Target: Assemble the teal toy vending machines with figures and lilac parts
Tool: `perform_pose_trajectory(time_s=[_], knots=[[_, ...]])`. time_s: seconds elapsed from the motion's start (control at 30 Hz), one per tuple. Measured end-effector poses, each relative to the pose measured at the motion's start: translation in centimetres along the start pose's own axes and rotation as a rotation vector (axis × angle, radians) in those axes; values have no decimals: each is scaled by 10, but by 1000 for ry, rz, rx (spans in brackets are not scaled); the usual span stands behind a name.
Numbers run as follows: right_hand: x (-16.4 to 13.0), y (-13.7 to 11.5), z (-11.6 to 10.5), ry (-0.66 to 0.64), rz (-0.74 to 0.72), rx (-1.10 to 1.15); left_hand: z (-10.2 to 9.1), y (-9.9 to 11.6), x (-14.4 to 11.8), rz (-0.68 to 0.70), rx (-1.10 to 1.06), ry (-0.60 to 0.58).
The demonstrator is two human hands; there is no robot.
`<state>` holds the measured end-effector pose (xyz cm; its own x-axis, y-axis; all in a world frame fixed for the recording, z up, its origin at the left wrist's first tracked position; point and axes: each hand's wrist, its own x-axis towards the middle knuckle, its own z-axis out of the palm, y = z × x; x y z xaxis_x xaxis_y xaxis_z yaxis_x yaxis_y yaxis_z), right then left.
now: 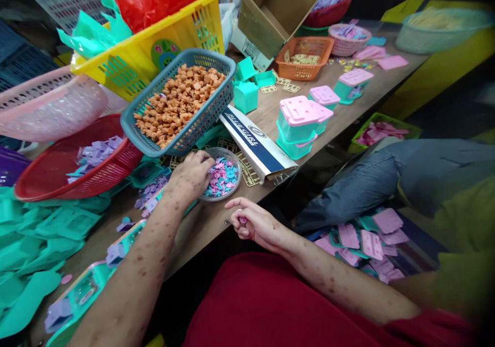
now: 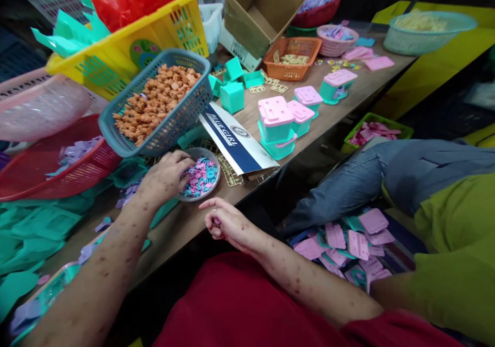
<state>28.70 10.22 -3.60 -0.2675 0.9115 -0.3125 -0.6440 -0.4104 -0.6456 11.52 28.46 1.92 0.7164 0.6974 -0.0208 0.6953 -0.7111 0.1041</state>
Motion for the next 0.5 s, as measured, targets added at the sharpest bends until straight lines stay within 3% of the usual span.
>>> perform_pose_trajectory(time_s=[0.17, 0.5], knots=[[-1, 0, 0, -5, -2, -5, 4, 13, 2, 18, -20, -79], [0, 4, 8, -6, 21, -24, 5, 18, 7, -51, -12, -134]])
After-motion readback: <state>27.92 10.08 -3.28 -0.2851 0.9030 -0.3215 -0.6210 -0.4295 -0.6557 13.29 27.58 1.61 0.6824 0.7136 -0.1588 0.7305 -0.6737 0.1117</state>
